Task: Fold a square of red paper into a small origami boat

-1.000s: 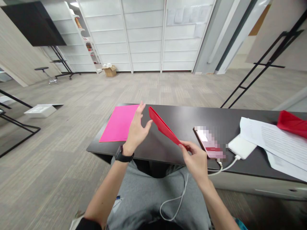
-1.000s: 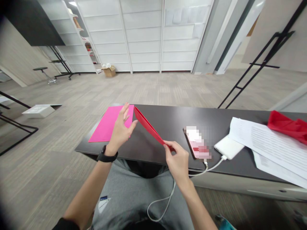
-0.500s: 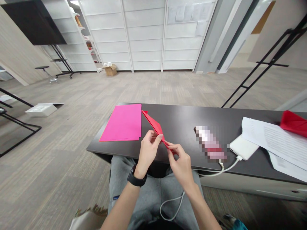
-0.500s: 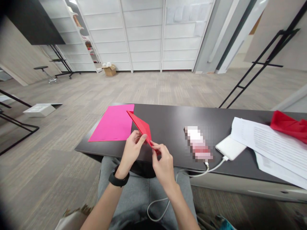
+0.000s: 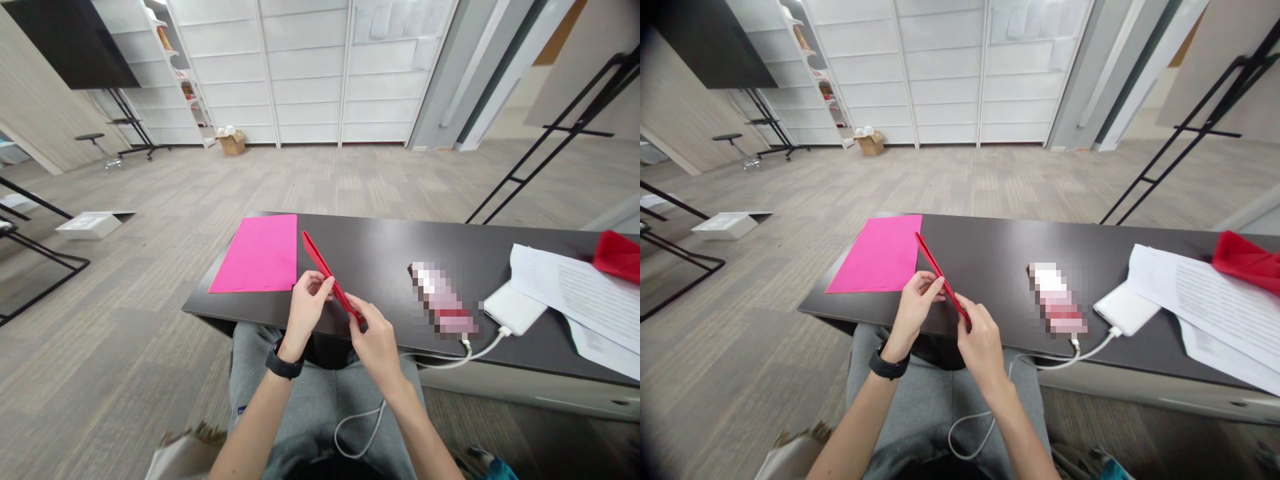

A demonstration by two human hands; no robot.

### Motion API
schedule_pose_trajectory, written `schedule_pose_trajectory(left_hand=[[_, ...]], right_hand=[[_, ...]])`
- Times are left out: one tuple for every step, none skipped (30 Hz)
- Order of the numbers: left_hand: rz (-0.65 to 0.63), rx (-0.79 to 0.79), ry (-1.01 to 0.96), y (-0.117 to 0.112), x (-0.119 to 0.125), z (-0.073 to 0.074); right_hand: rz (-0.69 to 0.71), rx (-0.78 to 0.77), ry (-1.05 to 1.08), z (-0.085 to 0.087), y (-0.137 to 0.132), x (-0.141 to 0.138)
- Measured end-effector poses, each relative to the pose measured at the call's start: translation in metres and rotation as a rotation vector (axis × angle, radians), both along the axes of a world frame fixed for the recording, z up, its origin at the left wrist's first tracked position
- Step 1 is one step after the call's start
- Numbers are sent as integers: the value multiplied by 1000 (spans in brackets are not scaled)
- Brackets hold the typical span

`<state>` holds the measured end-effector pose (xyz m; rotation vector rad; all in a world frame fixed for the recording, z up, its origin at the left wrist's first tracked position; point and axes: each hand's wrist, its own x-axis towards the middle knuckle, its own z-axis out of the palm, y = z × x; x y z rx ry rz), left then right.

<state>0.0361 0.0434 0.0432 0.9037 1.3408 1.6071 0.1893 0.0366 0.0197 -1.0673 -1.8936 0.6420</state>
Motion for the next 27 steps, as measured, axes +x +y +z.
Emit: schedule_pose_trajectory(left_hand=[[0, -2, 3, 0, -1, -2], [5, 0, 17, 1, -2, -3], [18, 2, 44, 1, -2, -4], [38, 2, 85, 1, -3, -4], [64, 0, 139, 0, -3, -4], [95, -6, 200, -1, -3, -3], [125, -17, 263, -2, -2, -2], [150, -28, 322, -3, -2, 0], [168, -37, 375, -5, 0, 1], [180, -43, 420, -6, 1, 2], [184, -46, 455, -8, 2, 3], [180, -47, 478, -9, 3, 3], [171, -46, 489, -9, 4, 4], [160, -44, 491, -9, 4, 4], [149, -41, 488, -9, 5, 4], [138, -39, 485, -8, 5, 4], [130, -38, 484, -7, 5, 4], [124, -37, 489, -7, 5, 5], [122, -38, 499, -6, 5, 5], [122, -40, 516, -5, 5, 5], [128, -44, 538, -5, 4, 5], [139, -52, 566, -4, 3, 5], [156, -65, 597, -4, 2, 4], [174, -86, 628, -3, 1, 3], [193, -111, 654, -3, -1, 3], [206, -136, 675, -2, -2, 2], [207, -157, 693, -1, -4, 1]], right_hand=[[8, -1, -5, -1, 0, -1], [18, -5, -2, -1, 0, -1], [27, -14, 7, 0, -1, -1], [37, -22, 14, 1, -1, -2], [47, -24, 8, 3, -1, -2], [52, -17, -13, 5, -2, -2], [53, -2, -47, 8, -2, -3], [47, 18, -88, 12, -2, -4], [29, 42, -125, 15, -2, -6], [5, 64, -153, 18, -1, -8], [-23, 80, -171, 21, 1, -10], [-45, 92, -182, 23, 3, -14], [-58, 100, -188, 25, 6, -17], [-62, 106, -195, 25, 9, -20], [-61, 110, -202, 25, 12, -24], [-59, 112, -211, 25, 15, -27], [-64, 113, -221, 25, 17, -29], [-75, 111, -232, 25, 20, -31], [-90, 107, -243, 25, 22, -33], [-106, 102, -254, 25, 24, -33], [-122, 97, -263, 26, 26, -33], [-137, 94, -270, 26, 28, -32], [-152, 90, -276, 27, 31, -30], [-167, 85, -283, 27, 34, -28], [-181, 78, -291, 28, 37, -25], [-196, 68, -301, 28, 40, -23], [-208, 57, -309, 29, 43, -21]])
